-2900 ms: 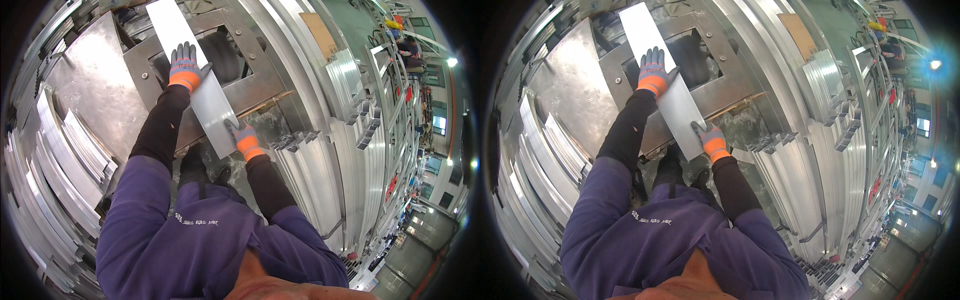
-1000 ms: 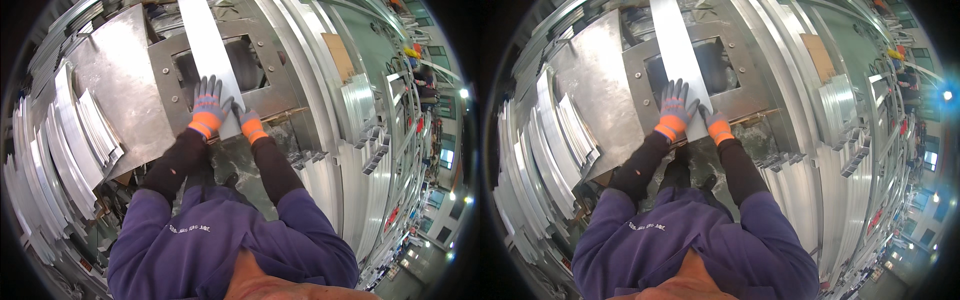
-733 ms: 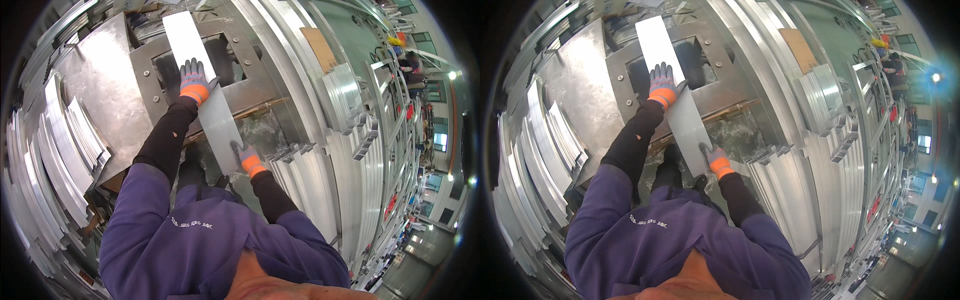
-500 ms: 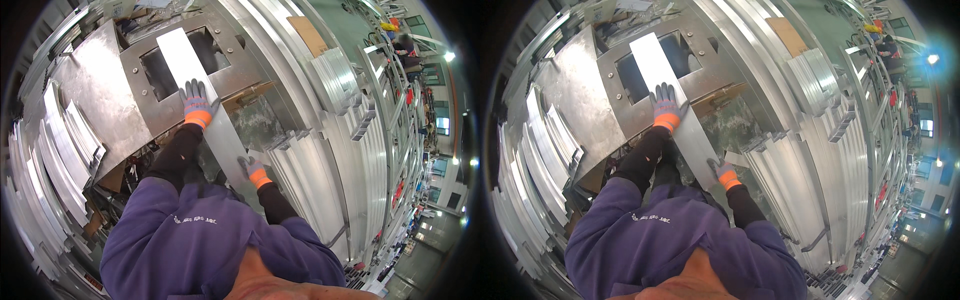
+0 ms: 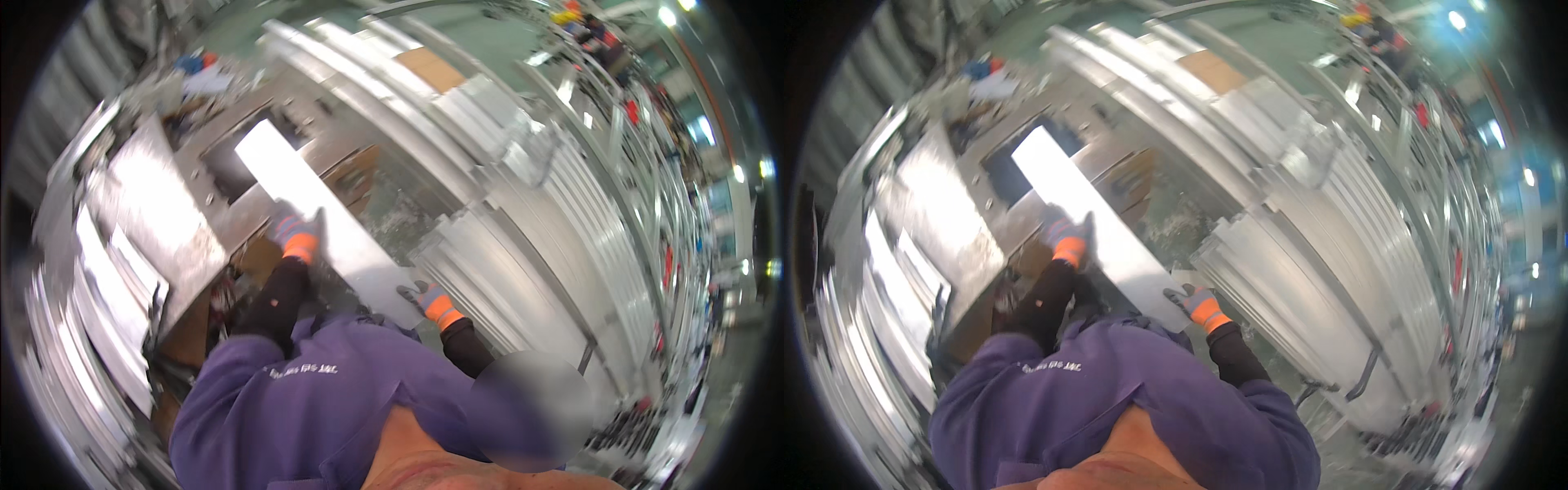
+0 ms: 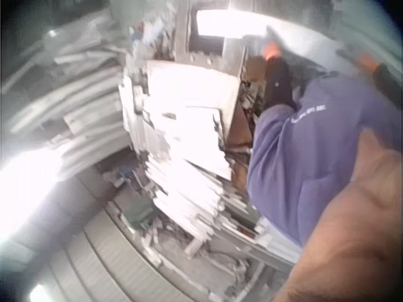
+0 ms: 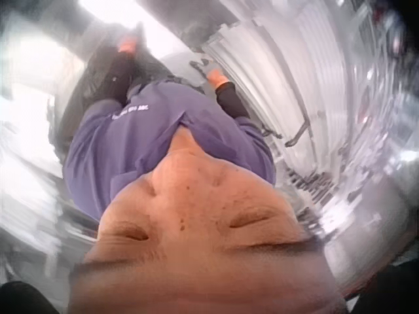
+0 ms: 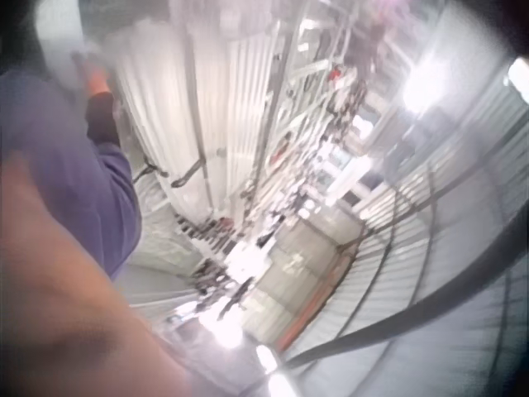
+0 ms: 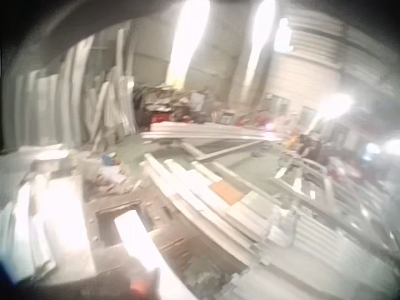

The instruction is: The person repeatedly picks up thin white metal sheets from a nearby pile, places them onto a metal jig, and then stacks them onto a growing pile. The person handles the sheets one at a time throughout the clip.

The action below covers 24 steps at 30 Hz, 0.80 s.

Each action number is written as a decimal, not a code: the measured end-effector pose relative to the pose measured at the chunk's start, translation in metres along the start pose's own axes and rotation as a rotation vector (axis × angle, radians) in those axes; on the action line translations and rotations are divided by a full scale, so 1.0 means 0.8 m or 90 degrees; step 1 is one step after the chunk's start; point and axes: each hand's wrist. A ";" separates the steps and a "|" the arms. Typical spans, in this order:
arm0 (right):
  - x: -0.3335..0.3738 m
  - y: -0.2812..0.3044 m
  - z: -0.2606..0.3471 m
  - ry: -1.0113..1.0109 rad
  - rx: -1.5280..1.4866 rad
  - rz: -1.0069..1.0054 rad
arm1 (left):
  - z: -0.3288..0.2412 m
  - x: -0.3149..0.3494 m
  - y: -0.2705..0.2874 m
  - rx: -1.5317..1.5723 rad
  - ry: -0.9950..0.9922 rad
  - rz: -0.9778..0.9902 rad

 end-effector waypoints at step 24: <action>-0.044 0.013 -0.005 -0.067 0.165 0.006 | -0.092 -0.014 0.063 -0.463 -0.711 0.354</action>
Point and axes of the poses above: each hand's wrist, its own x-axis away from the middle knuckle, its own y-axis out of the back of the hand, z = x × y, and after that the axes turned 7 degrees about z, right-handed
